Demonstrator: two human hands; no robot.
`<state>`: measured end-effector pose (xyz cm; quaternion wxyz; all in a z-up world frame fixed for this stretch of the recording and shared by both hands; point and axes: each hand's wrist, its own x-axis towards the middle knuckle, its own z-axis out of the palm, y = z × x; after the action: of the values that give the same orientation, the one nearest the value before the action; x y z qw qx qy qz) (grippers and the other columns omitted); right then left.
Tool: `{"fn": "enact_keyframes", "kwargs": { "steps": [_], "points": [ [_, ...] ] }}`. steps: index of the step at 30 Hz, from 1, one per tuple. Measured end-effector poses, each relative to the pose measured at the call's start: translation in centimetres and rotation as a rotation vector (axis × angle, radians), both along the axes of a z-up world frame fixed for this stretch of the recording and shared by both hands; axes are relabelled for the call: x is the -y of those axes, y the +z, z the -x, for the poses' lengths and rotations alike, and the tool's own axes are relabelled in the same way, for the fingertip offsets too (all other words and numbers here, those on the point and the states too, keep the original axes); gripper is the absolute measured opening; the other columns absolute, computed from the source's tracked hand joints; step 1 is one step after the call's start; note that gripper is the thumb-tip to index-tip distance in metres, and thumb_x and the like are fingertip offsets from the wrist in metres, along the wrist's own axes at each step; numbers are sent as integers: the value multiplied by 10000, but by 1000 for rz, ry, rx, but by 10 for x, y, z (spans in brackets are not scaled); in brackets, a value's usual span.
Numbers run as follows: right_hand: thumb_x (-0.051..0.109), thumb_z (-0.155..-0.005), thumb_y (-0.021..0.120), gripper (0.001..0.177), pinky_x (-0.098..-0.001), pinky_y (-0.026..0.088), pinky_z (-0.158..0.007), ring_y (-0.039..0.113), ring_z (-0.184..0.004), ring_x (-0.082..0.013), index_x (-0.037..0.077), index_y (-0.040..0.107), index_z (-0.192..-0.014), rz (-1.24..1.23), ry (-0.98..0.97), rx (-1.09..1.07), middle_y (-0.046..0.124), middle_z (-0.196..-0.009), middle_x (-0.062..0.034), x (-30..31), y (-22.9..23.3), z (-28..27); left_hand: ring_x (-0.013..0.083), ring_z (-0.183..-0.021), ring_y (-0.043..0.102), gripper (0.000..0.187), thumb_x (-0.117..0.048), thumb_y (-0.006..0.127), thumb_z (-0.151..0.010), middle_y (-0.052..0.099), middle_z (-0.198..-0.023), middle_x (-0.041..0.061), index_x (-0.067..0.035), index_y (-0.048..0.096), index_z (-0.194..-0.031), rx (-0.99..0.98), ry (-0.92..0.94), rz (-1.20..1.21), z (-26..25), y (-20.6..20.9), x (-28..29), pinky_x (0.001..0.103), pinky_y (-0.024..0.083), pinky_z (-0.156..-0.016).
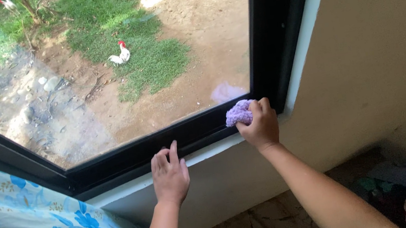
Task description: Washing a cloth in a bucket and using it to clean window glass and frames.
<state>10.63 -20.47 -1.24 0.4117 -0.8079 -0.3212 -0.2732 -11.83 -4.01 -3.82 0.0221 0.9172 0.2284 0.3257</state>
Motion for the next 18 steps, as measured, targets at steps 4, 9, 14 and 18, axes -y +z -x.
{"fn": "enact_keyframes", "kwargs": {
  "steps": [4, 9, 14, 18],
  "points": [
    [273, -686, 851, 380, -504, 490, -779, 604, -881, -393, 75, 616, -909, 34, 13, 20, 584, -969, -145, 2, -6, -9, 340, -1060, 540, 506, -183, 669, -875, 509, -1112, 145, -75, 570, -1359, -31, 29, 70, 3, 12, 1, 444, 447, -971],
    [292, -693, 863, 401, -508, 492, -762, 615, -841, -360, 49, 617, -896, 110, 3, 5, 586, -956, -158, 3, -3, -8, 335, -1004, 588, 357, -145, 636, -919, 550, -1048, 137, -75, 631, -1269, 93, 17, 169, 1, 12, -4, 444, 484, -924],
    [232, -687, 866, 396, -503, 505, -795, 601, -895, -395, 44, 598, -910, 37, 68, 42, 575, -972, -153, 15, 0, -10, 331, -989, 596, 376, -128, 637, -893, 553, -1037, 136, -78, 632, -1265, 55, 91, 229, -5, 14, 1, 441, 492, -906],
    [128, -739, 817, 360, -486, 498, -811, 597, -963, -392, 40, 547, -960, -20, 64, -4, 561, -1020, -151, 30, 10, -16, 348, -1007, 605, 412, -116, 647, -872, 571, -1054, 145, -76, 616, -1281, 62, 108, 250, -8, 17, -2, 445, 496, -901]
  ]
}}
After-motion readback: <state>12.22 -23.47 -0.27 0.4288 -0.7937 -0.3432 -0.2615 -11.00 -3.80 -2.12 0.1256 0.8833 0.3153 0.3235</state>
